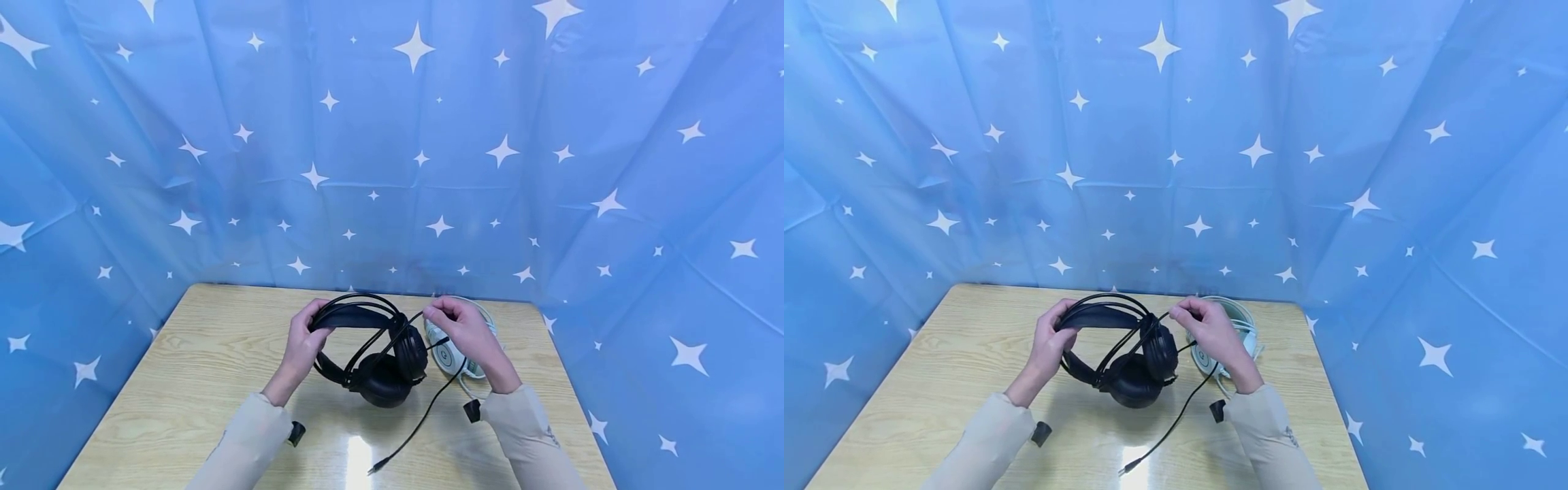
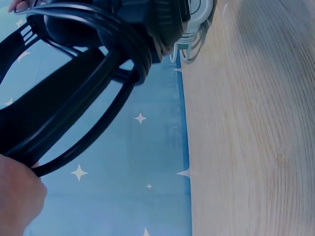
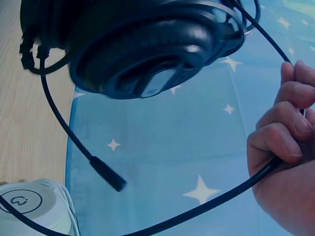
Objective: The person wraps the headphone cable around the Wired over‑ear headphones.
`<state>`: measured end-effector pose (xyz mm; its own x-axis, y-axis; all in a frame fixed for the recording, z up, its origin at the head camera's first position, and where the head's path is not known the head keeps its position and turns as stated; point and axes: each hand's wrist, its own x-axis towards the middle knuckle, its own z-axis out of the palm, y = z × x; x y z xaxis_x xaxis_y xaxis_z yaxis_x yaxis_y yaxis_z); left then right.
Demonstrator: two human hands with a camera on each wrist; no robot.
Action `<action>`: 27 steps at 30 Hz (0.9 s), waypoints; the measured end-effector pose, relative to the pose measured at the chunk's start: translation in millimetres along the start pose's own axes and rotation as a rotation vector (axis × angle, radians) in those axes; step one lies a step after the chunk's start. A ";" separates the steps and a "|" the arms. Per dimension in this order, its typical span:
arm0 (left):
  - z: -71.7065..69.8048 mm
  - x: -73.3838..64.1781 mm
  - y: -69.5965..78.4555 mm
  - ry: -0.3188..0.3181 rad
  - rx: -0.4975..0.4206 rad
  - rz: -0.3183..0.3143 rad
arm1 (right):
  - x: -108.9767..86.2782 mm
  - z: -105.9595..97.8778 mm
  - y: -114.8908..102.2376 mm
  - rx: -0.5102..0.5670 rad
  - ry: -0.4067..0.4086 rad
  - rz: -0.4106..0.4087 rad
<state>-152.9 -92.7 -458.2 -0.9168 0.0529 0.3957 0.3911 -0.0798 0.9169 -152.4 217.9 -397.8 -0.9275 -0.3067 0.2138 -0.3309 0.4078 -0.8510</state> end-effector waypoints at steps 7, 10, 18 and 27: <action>-3.8 1.4 -0.2 -0.062 -0.076 -0.054 | 1.0 0.4 1.7 -0.011 0.004 0.008; -5.1 1.4 -1.2 -0.078 -0.051 -0.053 | 1.3 0.8 2.5 -0.017 -0.003 -0.013; -8.7 0.6 -1.3 -0.123 -0.099 -0.034 | 0.8 0.6 5.1 -0.028 -0.009 -0.035; -16.9 3.2 -0.1 -0.257 -0.270 0.026 | 0.3 -0.3 7.1 -0.045 -0.040 -0.011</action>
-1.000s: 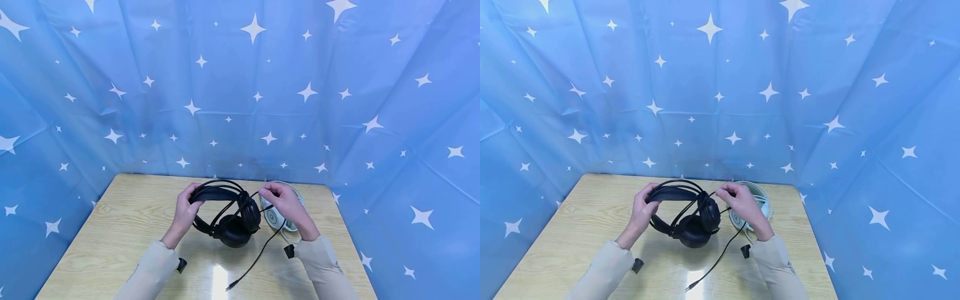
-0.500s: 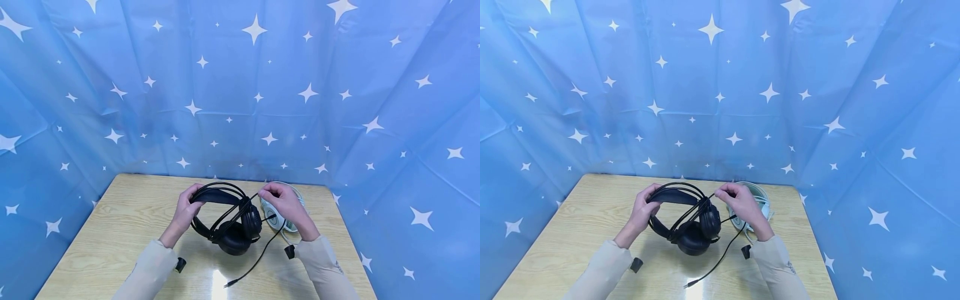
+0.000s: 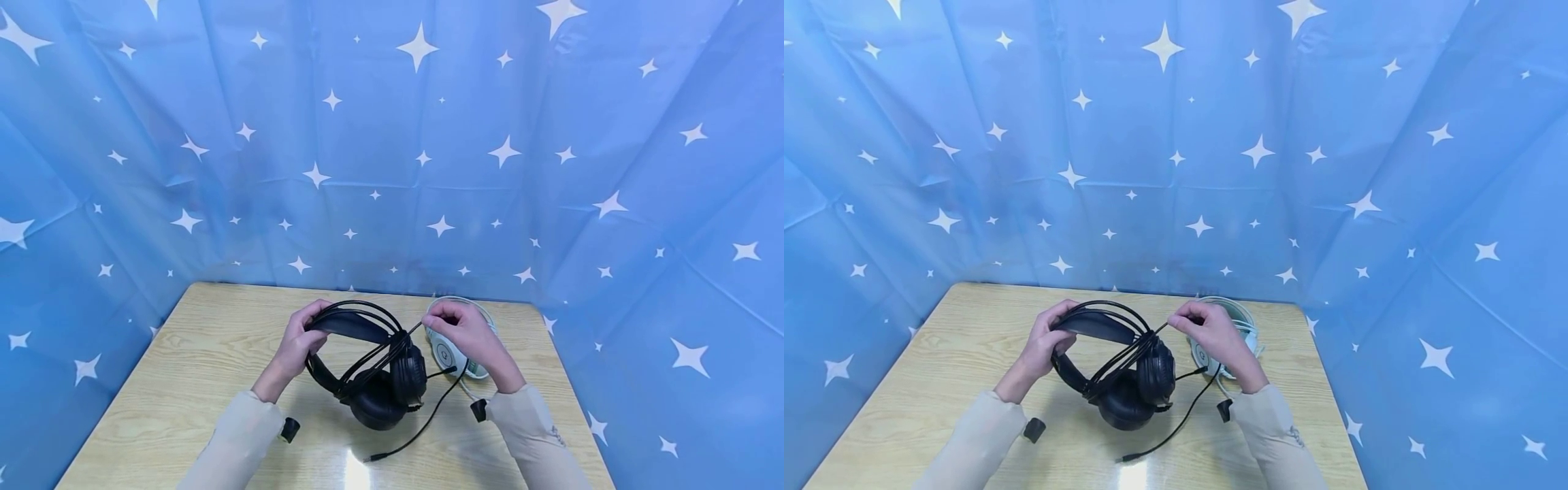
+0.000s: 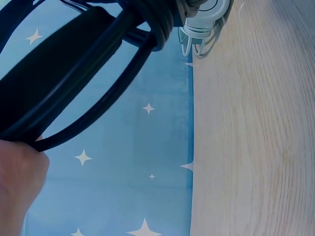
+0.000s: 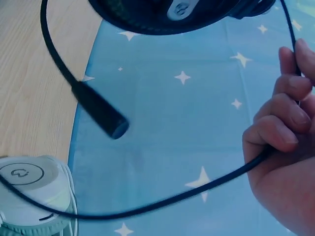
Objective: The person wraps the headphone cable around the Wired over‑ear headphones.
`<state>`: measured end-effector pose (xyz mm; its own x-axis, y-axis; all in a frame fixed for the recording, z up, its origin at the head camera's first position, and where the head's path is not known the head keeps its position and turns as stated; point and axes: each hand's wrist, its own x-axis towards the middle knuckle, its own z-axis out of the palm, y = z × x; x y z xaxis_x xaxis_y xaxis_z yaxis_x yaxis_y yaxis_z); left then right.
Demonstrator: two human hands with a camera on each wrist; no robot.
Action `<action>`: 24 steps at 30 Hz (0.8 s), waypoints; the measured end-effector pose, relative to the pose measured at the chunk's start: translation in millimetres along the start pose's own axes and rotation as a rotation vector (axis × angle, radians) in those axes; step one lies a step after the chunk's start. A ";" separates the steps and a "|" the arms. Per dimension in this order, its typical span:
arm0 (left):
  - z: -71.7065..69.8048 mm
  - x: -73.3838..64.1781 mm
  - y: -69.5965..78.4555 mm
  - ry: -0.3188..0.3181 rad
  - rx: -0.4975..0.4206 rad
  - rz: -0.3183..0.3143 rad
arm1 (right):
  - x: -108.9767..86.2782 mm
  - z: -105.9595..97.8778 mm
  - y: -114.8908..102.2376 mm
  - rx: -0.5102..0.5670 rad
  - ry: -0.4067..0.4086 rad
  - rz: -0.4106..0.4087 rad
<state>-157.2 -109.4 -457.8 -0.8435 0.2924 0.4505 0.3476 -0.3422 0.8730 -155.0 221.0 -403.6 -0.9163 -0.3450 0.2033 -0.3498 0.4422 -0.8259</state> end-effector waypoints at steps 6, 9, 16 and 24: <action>-0.9 1.7 -1.7 -0.082 -0.165 0.029 | 1.7 1.3 4.5 0.001 -0.006 0.002; -0.3 2.6 -2.6 -0.125 -0.253 0.039 | 2.5 3.3 7.8 0.035 -0.033 0.003; 3.3 2.0 -5.7 -0.155 -0.390 -0.006 | 6.0 9.9 16.9 0.048 -0.065 0.016; 9.1 1.2 -8.5 -0.143 -0.454 -0.021 | 5.7 20.4 31.1 0.080 -0.059 -0.012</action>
<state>-157.4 -98.0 -463.0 -0.7729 0.4124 0.4823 0.0898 -0.6814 0.7264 -167.2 215.9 -438.9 -0.8983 -0.3989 0.1845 -0.3420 0.3710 -0.8633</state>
